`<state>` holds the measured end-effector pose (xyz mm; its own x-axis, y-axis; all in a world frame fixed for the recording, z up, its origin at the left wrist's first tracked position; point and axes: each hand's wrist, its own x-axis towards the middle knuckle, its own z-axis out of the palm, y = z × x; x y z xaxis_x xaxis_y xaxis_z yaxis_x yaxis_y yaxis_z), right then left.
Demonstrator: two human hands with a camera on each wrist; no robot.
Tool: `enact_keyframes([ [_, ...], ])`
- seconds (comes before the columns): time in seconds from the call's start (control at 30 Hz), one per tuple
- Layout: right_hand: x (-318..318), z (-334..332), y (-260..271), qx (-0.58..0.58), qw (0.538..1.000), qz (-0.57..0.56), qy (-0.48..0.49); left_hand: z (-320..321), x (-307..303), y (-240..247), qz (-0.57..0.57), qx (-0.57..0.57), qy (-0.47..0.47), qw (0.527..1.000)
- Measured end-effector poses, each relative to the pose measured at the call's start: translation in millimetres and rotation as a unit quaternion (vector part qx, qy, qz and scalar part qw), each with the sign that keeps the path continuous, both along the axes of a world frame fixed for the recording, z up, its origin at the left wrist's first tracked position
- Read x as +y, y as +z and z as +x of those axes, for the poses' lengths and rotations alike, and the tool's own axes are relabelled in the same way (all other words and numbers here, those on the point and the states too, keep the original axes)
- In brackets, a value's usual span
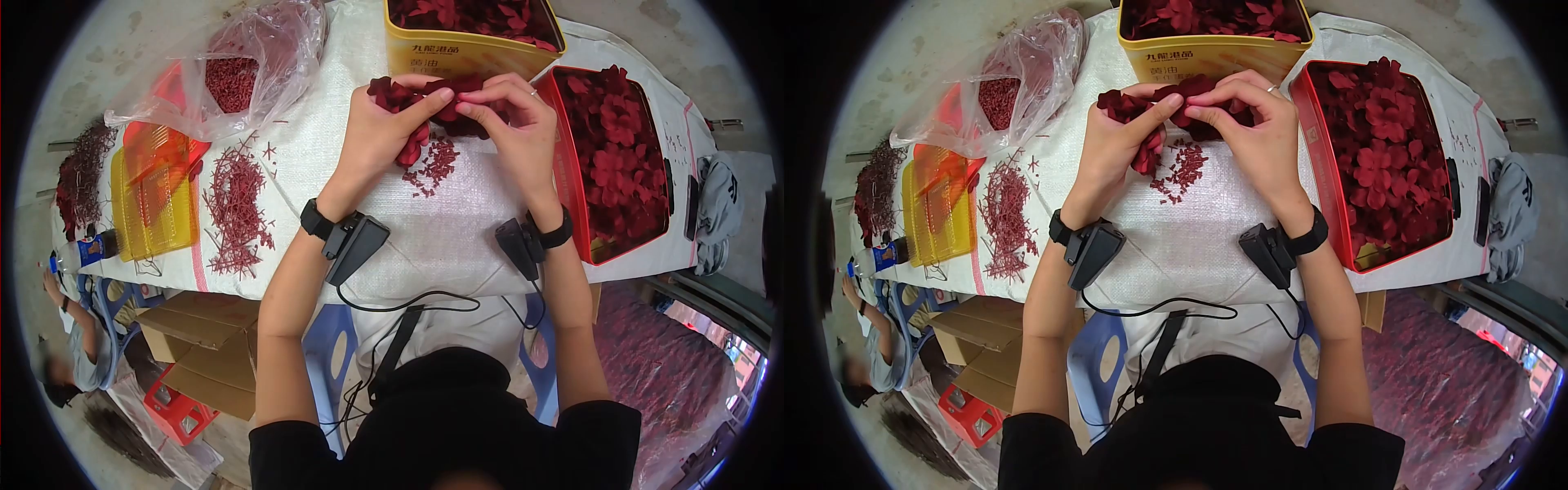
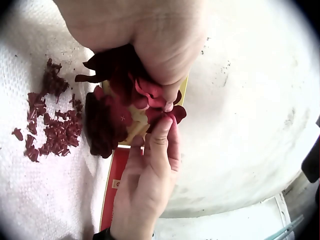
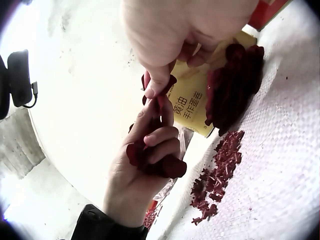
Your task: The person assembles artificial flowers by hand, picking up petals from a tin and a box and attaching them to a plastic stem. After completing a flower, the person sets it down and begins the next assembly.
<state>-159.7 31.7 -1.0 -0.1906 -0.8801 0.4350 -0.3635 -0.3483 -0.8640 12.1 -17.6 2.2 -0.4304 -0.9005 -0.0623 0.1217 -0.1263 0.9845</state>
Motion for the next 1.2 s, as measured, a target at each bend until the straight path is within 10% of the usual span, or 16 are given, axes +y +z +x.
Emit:
enact_keyframes([
  [1.2,5.4,3.5,7.2,-0.184,0.978,0.072,0.062,1.2,1.2,3.2,-0.026,-0.02,-0.031,0.999],
])
